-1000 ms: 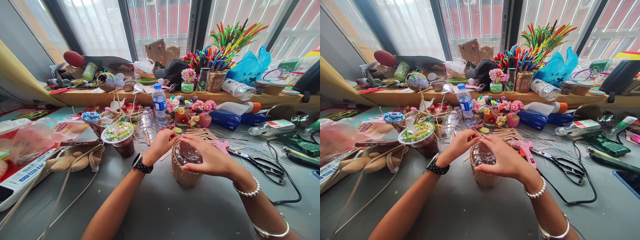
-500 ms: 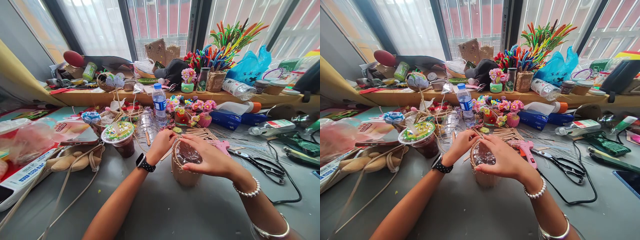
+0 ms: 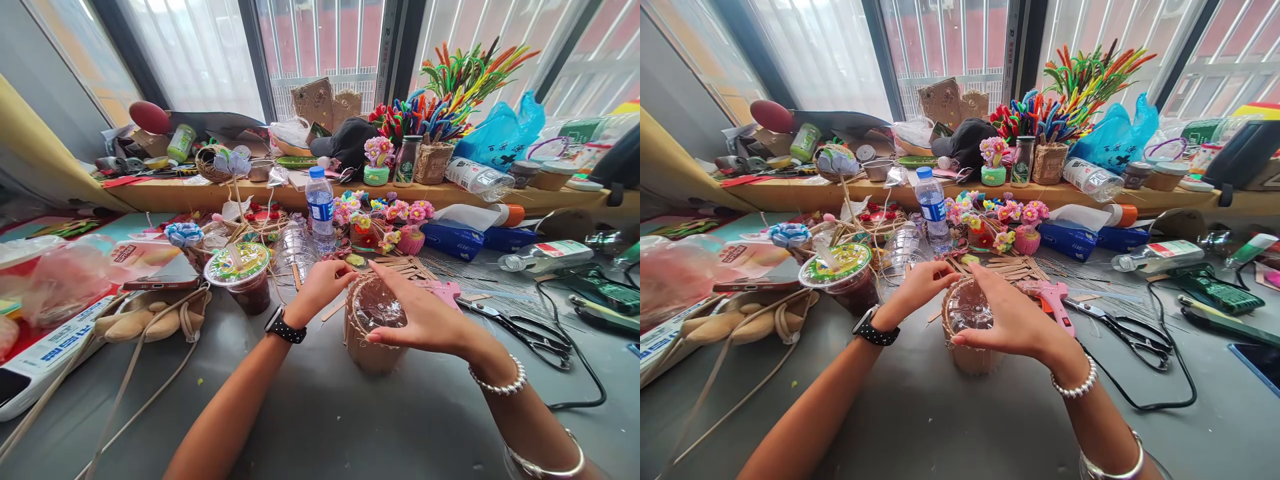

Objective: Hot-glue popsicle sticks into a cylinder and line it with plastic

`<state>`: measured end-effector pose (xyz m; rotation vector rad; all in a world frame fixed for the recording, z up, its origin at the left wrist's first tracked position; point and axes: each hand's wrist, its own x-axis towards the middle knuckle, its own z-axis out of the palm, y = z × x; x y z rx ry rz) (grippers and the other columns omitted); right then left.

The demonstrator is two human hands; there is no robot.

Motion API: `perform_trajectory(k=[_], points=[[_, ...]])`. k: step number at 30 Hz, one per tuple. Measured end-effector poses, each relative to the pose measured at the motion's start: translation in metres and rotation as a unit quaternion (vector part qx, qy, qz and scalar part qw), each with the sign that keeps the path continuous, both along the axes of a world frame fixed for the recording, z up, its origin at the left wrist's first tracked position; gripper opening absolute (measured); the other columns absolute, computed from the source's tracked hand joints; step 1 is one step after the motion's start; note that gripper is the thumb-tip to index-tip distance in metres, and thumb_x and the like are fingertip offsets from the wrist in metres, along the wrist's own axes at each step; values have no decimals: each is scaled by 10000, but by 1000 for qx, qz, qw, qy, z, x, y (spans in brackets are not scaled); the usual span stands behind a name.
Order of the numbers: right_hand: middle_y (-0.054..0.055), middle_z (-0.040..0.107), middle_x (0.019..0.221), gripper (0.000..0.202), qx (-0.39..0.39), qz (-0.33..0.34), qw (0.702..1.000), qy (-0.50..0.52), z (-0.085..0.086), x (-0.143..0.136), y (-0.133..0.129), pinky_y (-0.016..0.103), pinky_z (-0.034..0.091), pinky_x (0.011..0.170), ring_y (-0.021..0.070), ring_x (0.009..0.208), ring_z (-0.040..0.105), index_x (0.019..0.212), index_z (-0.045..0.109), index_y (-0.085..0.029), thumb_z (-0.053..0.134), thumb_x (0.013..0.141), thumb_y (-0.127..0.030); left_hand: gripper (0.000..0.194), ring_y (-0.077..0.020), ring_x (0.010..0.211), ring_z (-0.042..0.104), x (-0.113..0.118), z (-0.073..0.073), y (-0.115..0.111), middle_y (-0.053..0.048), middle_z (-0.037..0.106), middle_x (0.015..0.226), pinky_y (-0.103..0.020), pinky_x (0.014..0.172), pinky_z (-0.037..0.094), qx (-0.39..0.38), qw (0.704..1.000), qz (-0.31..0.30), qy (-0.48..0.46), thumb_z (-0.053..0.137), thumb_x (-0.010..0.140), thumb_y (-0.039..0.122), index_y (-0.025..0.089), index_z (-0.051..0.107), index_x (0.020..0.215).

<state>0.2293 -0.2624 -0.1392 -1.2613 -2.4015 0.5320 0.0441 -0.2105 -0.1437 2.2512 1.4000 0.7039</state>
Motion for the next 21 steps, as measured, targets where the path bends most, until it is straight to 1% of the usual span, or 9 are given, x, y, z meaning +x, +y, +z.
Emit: perform_trajectory(k=[4, 8, 12, 16, 21], points=[[135, 154, 1430, 1076, -31, 0, 1000, 4, 0, 4, 1, 408, 190, 1059, 243, 1298, 170, 1381, 76, -117, 576, 574, -625, 225, -104, 548, 530, -3, 7, -3, 6, 637, 628, -198, 511, 368, -19, 1000, -11, 0, 477, 779, 284, 151, 636, 692], [129, 138, 1434, 1075, -39, 1, 999, 16, 1, 6, 3, 410, 180, 1060, 238, 1300, 160, 1381, 66, -126, 584, 576, -614, 222, -95, 538, 520, -5, 15, -8, 6, 638, 644, -191, 499, 366, -28, 999, -18, -6, 461, 785, 274, 151, 639, 739], [117, 183, 1427, 1042, -40, -6, 999, 14, 3, 13, 4, 402, 192, 1058, 234, 1295, 187, 1377, 114, -134, 591, 578, -605, 214, -96, 568, 527, -6, 18, -9, 1, 636, 667, -187, 510, 369, -29, 999, -17, -10, 461, 786, 277, 148, 631, 789], [93, 268, 1402, 940, -47, -5, 999, 12, 6, 25, 5, 415, 243, 1038, 241, 1272, 254, 1358, 209, -189, 603, 595, -571, 200, -93, 511, 489, -7, 17, -8, 6, 603, 592, -197, 480, 343, -27, 1000, -5, 0, 485, 768, 272, 143, 628, 716], [67, 280, 1400, 891, -56, 2, 998, 19, 10, 39, 6, 403, 265, 1032, 243, 1269, 261, 1348, 247, -209, 611, 607, -545, 193, -93, 484, 474, -7, 17, -10, 19, 557, 525, -202, 477, 331, -24, 1000, 1, 10, 487, 768, 262, 143, 620, 694]])
